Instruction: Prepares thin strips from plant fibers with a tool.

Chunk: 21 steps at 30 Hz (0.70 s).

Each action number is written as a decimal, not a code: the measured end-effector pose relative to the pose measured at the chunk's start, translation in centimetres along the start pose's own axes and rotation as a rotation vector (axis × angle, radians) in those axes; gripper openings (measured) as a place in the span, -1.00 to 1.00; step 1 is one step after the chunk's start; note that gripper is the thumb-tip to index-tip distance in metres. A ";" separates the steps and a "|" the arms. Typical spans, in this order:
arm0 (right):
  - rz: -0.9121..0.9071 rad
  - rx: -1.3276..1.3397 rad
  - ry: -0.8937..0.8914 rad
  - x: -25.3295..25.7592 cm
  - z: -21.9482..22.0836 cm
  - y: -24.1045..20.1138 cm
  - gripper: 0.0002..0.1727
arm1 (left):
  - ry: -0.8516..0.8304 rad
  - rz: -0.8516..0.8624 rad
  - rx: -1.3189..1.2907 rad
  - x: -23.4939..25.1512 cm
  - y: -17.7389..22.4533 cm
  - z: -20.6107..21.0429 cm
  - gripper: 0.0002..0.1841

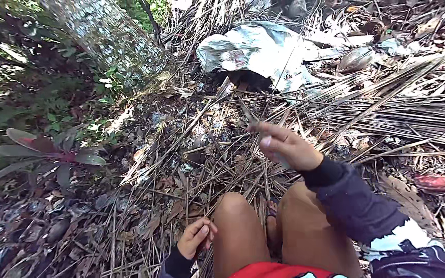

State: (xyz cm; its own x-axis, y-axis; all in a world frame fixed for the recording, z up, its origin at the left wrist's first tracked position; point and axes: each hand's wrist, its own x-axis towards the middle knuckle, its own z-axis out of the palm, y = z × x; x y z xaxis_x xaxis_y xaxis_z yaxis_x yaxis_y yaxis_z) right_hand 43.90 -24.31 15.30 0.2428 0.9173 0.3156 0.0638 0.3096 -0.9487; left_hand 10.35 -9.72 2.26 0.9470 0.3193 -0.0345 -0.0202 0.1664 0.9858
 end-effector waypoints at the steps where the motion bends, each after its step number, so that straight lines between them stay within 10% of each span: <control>1: 0.058 0.014 -0.057 -0.6 1.5 1.0 -0.52 | 0.034 0.030 0.031 0.7 0.8 1.0 -0.71; 7: 0.164 0.148 -0.295 -4.3 7.6 3.4 -0.48 | 0.170 0.317 0.229 5.0 5.6 6.1 -0.76; 15: -0.116 0.056 0.067 -0.4 -1.2 -1.6 -0.54 | 0.037 0.250 0.044 2.1 2.8 4.6 -0.75; 21: 0.176 0.135 -0.396 -4.2 8.1 3.1 -0.49 | 0.076 0.234 -0.036 2.5 4.3 5.6 -0.78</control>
State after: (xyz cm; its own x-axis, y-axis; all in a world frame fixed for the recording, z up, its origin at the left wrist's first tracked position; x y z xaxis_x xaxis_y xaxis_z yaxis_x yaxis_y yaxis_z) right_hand 35.22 -25.16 11.21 -0.1523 0.9759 0.1562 -0.0782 0.1457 -0.9862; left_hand 14.45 -13.43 7.33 0.8886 0.4217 0.1803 -0.2486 0.1126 0.9621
